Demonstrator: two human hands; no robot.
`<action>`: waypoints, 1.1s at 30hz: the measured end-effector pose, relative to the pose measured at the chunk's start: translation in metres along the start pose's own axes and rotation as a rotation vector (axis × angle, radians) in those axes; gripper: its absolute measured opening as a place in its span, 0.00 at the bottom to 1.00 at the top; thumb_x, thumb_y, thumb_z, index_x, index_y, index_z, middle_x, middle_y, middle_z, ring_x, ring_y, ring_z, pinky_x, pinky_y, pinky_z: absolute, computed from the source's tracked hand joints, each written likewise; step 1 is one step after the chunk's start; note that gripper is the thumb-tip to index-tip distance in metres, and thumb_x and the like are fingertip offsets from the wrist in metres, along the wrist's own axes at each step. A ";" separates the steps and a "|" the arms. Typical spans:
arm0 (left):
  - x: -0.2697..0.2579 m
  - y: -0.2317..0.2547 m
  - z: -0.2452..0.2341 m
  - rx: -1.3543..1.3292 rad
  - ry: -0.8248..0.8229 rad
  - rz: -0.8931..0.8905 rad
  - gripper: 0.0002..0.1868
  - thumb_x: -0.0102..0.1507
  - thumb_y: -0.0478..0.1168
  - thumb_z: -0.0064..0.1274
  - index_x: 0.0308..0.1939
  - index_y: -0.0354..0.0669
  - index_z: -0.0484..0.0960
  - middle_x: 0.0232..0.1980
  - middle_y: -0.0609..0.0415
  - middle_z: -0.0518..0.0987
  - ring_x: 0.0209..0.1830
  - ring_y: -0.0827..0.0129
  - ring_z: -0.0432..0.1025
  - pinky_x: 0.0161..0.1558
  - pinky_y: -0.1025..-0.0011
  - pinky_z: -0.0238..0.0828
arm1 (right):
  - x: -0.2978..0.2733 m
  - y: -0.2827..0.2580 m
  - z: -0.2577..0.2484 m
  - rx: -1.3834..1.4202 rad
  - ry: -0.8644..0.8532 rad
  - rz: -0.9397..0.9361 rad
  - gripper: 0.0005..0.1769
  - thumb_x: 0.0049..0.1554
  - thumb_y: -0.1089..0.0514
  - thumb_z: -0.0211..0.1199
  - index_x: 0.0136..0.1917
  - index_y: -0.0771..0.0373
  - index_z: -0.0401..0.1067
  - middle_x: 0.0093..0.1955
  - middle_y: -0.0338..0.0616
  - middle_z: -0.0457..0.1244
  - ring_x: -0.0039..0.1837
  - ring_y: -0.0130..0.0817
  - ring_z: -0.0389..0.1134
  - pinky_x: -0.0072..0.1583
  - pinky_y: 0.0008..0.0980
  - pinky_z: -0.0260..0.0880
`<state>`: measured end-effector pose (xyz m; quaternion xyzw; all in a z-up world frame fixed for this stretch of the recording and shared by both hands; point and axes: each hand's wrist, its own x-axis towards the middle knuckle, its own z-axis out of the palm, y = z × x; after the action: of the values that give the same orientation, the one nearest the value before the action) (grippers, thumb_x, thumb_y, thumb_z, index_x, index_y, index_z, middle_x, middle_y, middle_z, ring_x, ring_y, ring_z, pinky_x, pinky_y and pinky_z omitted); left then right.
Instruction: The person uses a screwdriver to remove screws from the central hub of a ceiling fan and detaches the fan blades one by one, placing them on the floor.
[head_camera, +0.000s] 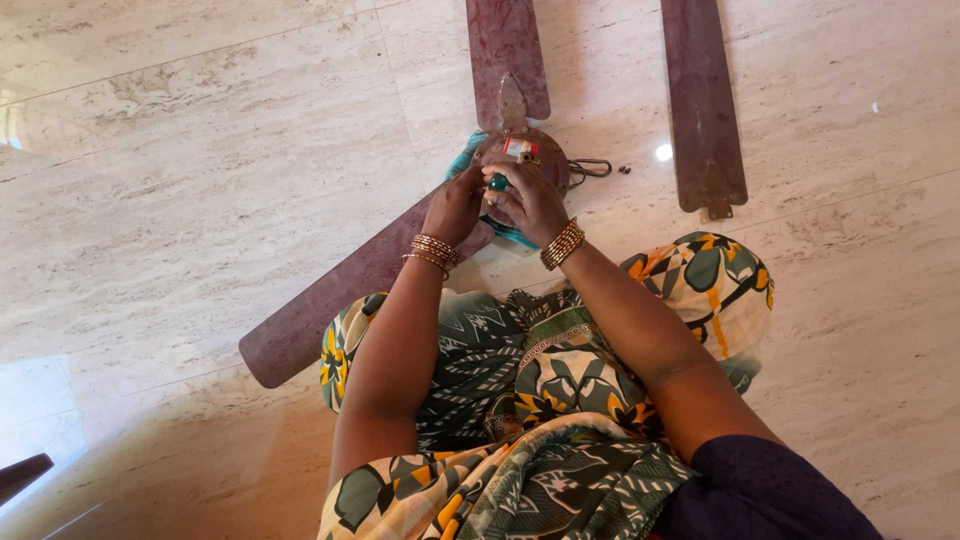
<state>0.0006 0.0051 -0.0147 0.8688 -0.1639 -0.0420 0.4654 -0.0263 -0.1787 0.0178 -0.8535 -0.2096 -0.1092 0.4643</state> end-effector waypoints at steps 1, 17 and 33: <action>0.001 0.001 -0.001 -0.019 0.020 0.025 0.15 0.66 0.33 0.48 0.57 0.41 0.77 0.50 0.43 0.84 0.49 0.48 0.79 0.47 0.56 0.76 | -0.001 0.000 0.001 -0.006 0.019 0.012 0.20 0.63 0.51 0.66 0.65 0.60 0.69 0.58 0.44 0.69 0.62 0.42 0.70 0.62 0.41 0.71; 0.002 0.003 -0.004 -0.070 0.015 0.053 0.13 0.65 0.34 0.49 0.54 0.43 0.78 0.45 0.44 0.85 0.46 0.50 0.80 0.44 0.57 0.77 | 0.005 -0.009 0.000 -0.098 0.110 0.009 0.18 0.58 0.54 0.73 0.56 0.62 0.71 0.53 0.46 0.66 0.56 0.42 0.69 0.56 0.38 0.72; 0.010 -0.028 0.008 -0.206 -0.104 0.058 0.22 0.61 0.34 0.56 0.60 0.36 0.76 0.55 0.40 0.83 0.55 0.51 0.79 0.54 0.58 0.76 | 0.014 -0.010 -0.011 0.097 -0.140 -0.020 0.30 0.61 0.69 0.54 0.76 0.61 0.60 0.74 0.47 0.61 0.76 0.44 0.63 0.73 0.42 0.67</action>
<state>0.0147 0.0099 -0.0409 0.8079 -0.2077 -0.0899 0.5441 -0.0184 -0.1794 0.0366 -0.8335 -0.2552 -0.0439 0.4881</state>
